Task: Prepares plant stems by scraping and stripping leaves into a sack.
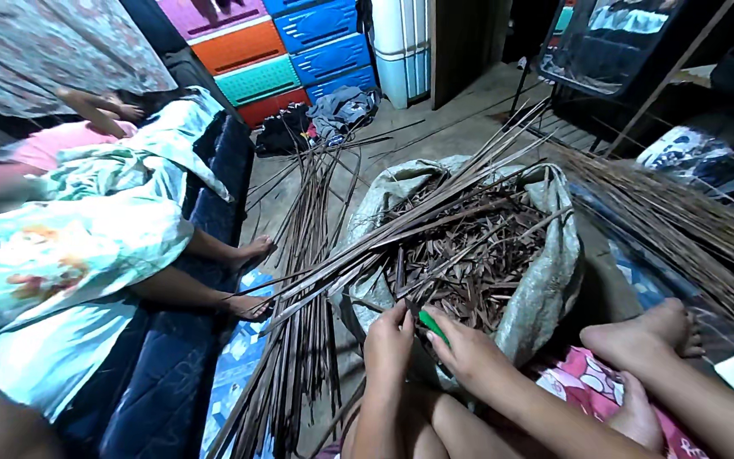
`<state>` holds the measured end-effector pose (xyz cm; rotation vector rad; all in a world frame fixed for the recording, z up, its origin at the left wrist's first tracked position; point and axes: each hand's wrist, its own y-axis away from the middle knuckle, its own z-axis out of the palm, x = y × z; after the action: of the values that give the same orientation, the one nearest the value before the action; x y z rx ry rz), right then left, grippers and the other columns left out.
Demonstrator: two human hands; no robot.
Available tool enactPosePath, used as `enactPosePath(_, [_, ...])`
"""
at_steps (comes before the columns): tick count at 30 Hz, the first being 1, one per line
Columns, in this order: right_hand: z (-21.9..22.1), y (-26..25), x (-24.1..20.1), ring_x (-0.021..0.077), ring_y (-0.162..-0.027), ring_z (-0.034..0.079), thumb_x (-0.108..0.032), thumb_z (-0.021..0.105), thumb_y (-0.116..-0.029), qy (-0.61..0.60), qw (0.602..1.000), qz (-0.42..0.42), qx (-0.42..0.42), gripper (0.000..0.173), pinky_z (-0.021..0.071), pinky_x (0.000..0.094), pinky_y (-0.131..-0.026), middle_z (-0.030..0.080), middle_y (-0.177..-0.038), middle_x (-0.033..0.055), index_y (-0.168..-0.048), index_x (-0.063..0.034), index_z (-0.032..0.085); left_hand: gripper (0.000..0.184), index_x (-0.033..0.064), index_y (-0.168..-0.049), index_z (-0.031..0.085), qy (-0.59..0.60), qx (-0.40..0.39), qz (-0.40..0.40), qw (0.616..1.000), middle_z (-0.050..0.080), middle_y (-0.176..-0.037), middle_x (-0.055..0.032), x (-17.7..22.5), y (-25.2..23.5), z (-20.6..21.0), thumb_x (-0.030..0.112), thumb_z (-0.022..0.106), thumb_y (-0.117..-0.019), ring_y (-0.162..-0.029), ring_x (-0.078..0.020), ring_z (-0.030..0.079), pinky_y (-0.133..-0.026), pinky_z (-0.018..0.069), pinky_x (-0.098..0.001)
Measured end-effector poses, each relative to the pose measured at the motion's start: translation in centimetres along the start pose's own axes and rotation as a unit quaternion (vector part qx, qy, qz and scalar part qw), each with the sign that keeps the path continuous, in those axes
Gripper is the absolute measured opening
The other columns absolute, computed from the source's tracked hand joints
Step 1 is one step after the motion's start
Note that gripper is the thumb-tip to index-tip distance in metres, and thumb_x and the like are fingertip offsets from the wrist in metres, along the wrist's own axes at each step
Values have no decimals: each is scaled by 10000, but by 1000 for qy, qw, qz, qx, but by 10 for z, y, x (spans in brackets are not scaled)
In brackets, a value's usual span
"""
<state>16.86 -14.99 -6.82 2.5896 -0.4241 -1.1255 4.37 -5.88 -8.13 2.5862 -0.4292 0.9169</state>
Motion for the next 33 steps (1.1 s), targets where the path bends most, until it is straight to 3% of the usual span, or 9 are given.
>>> enactPosePath(8, [18, 5, -26, 403, -1120, 693, -248, 376, -1123, 32, 995, 88, -19, 506, 543, 547, -963, 681, -1247, 226, -1611, -126, 320, 349, 242, -1379, 680, -60, 48, -25, 997, 744, -1149, -100, 11, 5, 0, 217, 535, -1063, -1025, -291, 711, -896, 539, -541])
enactPosePath(12, [19, 9, -34, 428, -1169, 676, -218, 337, -1124, 53, 994, 93, 3, 511, 519, 565, -998, 648, -1326, 265, -1609, -57, 317, 369, 238, -1383, 676, -59, 36, -35, 997, 735, -1195, -102, 12, 4, -1, 197, 522, -1051, -1078, -308, 704, -927, 536, -559])
enactPosePath(14, [-9, 30, -63, 429, -1157, 681, -156, 324, -1122, 74, 994, 77, 23, 475, 525, 531, -986, 652, -1299, 302, -1559, 24, 376, 344, 212, -1350, 701, -63, 42, -47, 996, 738, -1187, -90, 10, 2, -2, 241, 516, -1062, -1081, -292, 705, -933, 537, -551])
enactPosePath(16, [-87, 61, -116, 391, -1383, 509, -81, 269, -1142, 70, 976, 136, -155, 497, 387, 429, -1127, 479, -1503, 321, -1610, 63, 182, 326, 170, -1286, 737, -62, 39, -54, 996, 740, -1180, -95, 11, 3, 1, 262, 508, -1073, -1076, -288, 706, -932, 533, -547])
enactPosePath(18, [-107, 67, -130, 374, -1409, 479, -53, 285, -1135, 70, 969, 152, -184, 496, 372, 399, -1136, 450, -1527, 318, -1605, 69, 183, 306, 124, -1189, 766, -63, 41, -52, 996, 740, -1152, -109, 11, 1, 2, 256, 516, -1071, -1066, -292, 704, -920, 532, -551])
enactPosePath(22, [2, 0, -42, 435, -1146, 675, -140, 367, -1112, 112, 988, 101, 26, 455, 537, 536, -963, 630, -1323, 277, -1554, -32, 393, 310, 134, -1245, 746, -71, 10, -65, 995, 738, -1185, -96, 10, -1, 2, 263, 522, -1074, -1102, -273, 699, -960, 525, -541])
enactPosePath(24, [35, -29, -7, 433, -1112, 693, -180, 401, -1108, 122, 987, 90, 42, 477, 562, 559, -917, 635, -1330, 255, -1572, -74, 379, 310, 152, -1242, 743, -70, -13, -80, 994, 741, -1169, -78, 10, -3, 2, 285, 514, -1081, -1085, -261, 700, -954, 523, -538])
enactPosePath(29, [45, -25, 5, 431, -1009, 726, -125, 436, -1083, 151, 982, 58, 93, 472, 593, 552, -826, 666, -1271, 256, -1550, -55, 434, 297, 131, -1166, 758, -48, -33, -72, 996, 757, -1025, -67, 1, -5, 5, 281, 517, -1078, -974, -255, 712, -888, 537, -539])
enactPosePath(33, [47, -35, 23, 407, -767, 746, -95, 583, -1013, 199, 950, -25, 239, 365, 612, 518, -645, 723, -1011, 248, -1364, -4, 626, 312, 140, -1190, 746, -27, -28, -60, 997, 757, -992, -67, 5, -8, 6, 314, 508, -1088, -951, -259, 713, -875, 533, -546])
